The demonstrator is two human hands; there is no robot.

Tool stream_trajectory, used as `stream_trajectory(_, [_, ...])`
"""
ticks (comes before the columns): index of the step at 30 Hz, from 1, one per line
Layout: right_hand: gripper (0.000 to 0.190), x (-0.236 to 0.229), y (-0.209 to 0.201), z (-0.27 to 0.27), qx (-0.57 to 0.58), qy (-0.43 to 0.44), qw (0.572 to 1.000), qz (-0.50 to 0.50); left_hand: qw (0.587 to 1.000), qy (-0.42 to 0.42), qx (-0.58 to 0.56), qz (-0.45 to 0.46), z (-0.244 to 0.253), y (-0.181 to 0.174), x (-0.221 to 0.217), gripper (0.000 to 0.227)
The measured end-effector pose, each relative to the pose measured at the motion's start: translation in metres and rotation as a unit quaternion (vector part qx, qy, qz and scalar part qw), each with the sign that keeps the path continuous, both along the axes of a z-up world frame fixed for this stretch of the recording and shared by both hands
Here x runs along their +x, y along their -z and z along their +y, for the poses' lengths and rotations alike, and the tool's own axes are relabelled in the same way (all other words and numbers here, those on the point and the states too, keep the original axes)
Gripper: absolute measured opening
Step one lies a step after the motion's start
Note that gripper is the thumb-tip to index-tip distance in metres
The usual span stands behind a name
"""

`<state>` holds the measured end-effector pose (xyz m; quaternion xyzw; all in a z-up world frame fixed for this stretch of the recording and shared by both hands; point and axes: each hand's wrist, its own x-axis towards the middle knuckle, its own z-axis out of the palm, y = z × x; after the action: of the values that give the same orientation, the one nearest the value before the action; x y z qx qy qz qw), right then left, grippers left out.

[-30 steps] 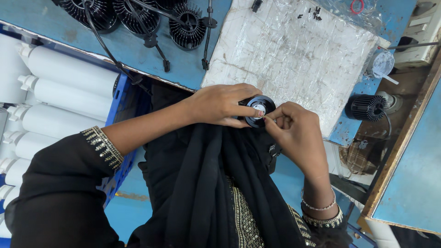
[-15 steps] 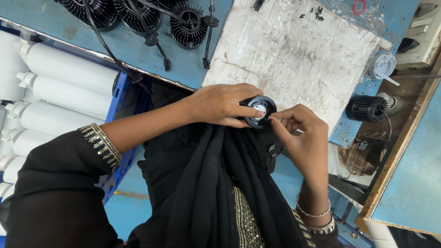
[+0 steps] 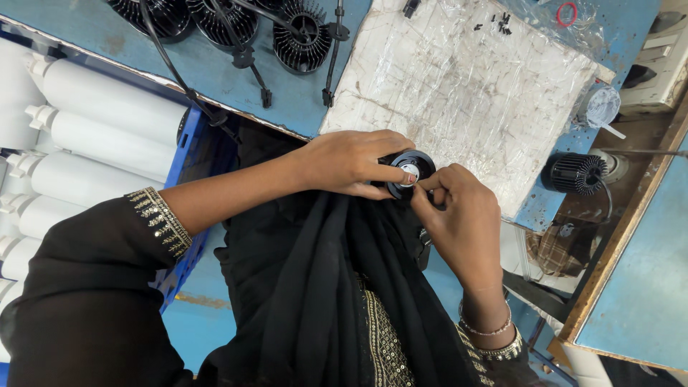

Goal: The person assembles a small LED light fixture by applying adhesive to the base, placing a circular LED module, and securing it with a cover. They use a green electric screwdriver to tighten screws and ensure the components are firmly attached.

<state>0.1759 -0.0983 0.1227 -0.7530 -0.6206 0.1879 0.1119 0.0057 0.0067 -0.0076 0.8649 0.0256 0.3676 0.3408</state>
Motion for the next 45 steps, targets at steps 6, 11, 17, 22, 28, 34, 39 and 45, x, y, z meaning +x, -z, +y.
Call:
stream_trajectory(6, [0.013, -0.006, -0.001, -0.004, 0.006, 0.020, 0.999, -0.028, 1.000, 0.000, 0.001, -0.002, 0.000, 0.001, 0.001, 0.038])
stream_trajectory(11, [0.014, -0.016, -0.004, -0.010, 0.002, 0.036, 0.998, -0.057, 1.000, -0.004, 0.006, -0.001, 0.000, 0.000, 0.001, 0.037])
stream_trajectory(17, [0.027, -0.013, -0.019, -0.021, -0.029, -0.019, 0.999, -0.017, 1.000, -0.003, 0.002, -0.001, 0.000, 0.002, 0.002, 0.035])
stream_trajectory(22, [0.035, -0.010, -0.023, -0.026, -0.037, -0.018, 0.998, 0.042, 1.000, -0.006, 0.013, -0.002, 0.000, 0.002, 0.003, 0.038])
stream_trajectory(28, [0.031, -0.006, -0.023, -0.029, -0.007, 0.007, 0.999, 0.051, 1.000, -0.007, 0.010, 0.003, -0.001, 0.002, 0.001, 0.039])
stream_trajectory(34, [0.027, -0.007, -0.018, -0.028, 0.024, -0.032, 0.998, 0.040, 1.000, -0.003, 0.004, -0.003, 0.000, 0.002, 0.001, 0.039])
stream_trajectory(39, [0.027, -0.009, -0.015, -0.030, 0.017, -0.019, 0.999, 0.035, 1.000, -0.004, 0.000, -0.004, -0.001, 0.003, 0.001, 0.039])
stream_trajectory(45, [0.027, -0.009, -0.010, -0.033, 0.022, -0.024, 0.998, 0.053, 1.000, -0.003, 0.007, -0.008, -0.001, 0.006, 0.003, 0.039])
